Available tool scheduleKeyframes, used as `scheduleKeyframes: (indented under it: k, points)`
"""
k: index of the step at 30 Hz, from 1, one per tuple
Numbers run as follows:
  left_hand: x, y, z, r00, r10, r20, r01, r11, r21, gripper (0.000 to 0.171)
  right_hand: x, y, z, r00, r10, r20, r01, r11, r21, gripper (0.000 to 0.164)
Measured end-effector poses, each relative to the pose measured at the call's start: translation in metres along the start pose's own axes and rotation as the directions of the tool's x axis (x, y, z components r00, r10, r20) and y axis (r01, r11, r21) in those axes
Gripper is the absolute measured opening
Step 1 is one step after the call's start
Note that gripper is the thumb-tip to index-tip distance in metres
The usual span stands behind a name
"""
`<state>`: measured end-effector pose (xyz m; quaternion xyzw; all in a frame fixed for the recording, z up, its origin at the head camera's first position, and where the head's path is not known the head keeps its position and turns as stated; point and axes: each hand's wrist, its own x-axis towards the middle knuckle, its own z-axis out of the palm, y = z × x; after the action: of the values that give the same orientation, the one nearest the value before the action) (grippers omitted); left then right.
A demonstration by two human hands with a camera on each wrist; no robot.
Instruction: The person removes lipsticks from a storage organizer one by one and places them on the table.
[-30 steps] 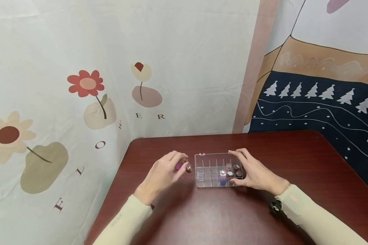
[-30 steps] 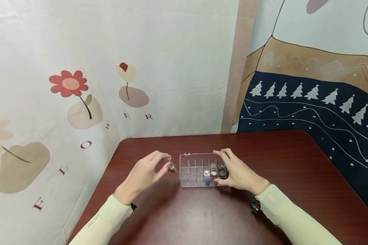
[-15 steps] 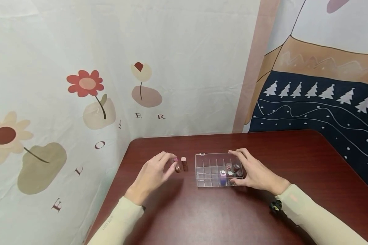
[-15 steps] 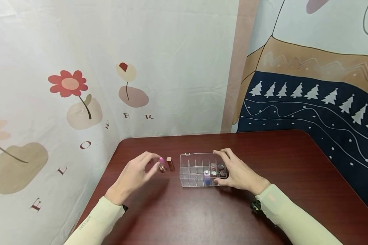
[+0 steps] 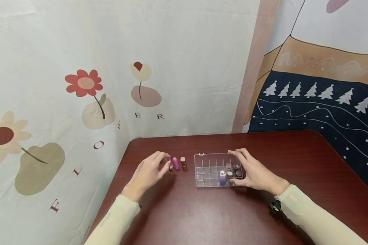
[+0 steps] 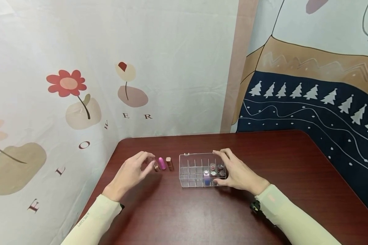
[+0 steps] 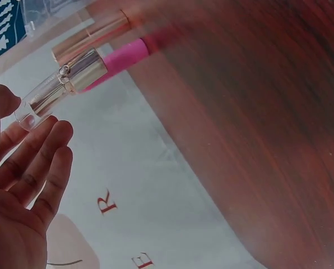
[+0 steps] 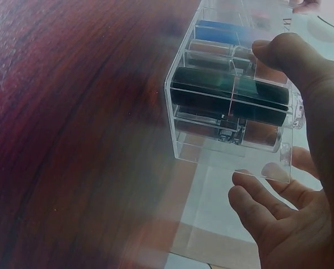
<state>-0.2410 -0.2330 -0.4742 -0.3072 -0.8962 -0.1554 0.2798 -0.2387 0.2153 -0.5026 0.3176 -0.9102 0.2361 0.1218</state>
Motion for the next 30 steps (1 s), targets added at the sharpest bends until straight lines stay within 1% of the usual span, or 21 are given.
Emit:
scheduleKeyframes:
  k: [7, 14, 23, 30]
  points:
    - [-0.002, -0.010, 0.004, 0.998, -0.055, 0.042, 0.055, 0.998, -0.008, 0.019, 0.000, 0.000, 0.000, 1.000, -0.016, -0.020, 0.016, 1.000, -0.007, 0.110]
    - [-0.004, -0.017, 0.009, 0.989, -0.115, 0.094, 0.116, 0.993, -0.005, 0.018, -0.001, 0.002, 0.002, 1.000, -0.011, -0.018, 0.011, 1.000, -0.003, 0.111]
    - [-0.004, -0.022, 0.013, 0.980, -0.148, 0.132, 0.149, 0.989, 0.002, 0.016, 0.000, -0.001, 0.001, 1.000, -0.019, -0.024, 0.019, 1.000, 0.003, 0.109]
    - [-0.004, -0.025, 0.016, 0.978, -0.154, 0.142, 0.155, 0.988, 0.008, 0.016, 0.000, 0.001, 0.001, 0.998, -0.039, -0.042, 0.039, 0.999, 0.014, 0.109]
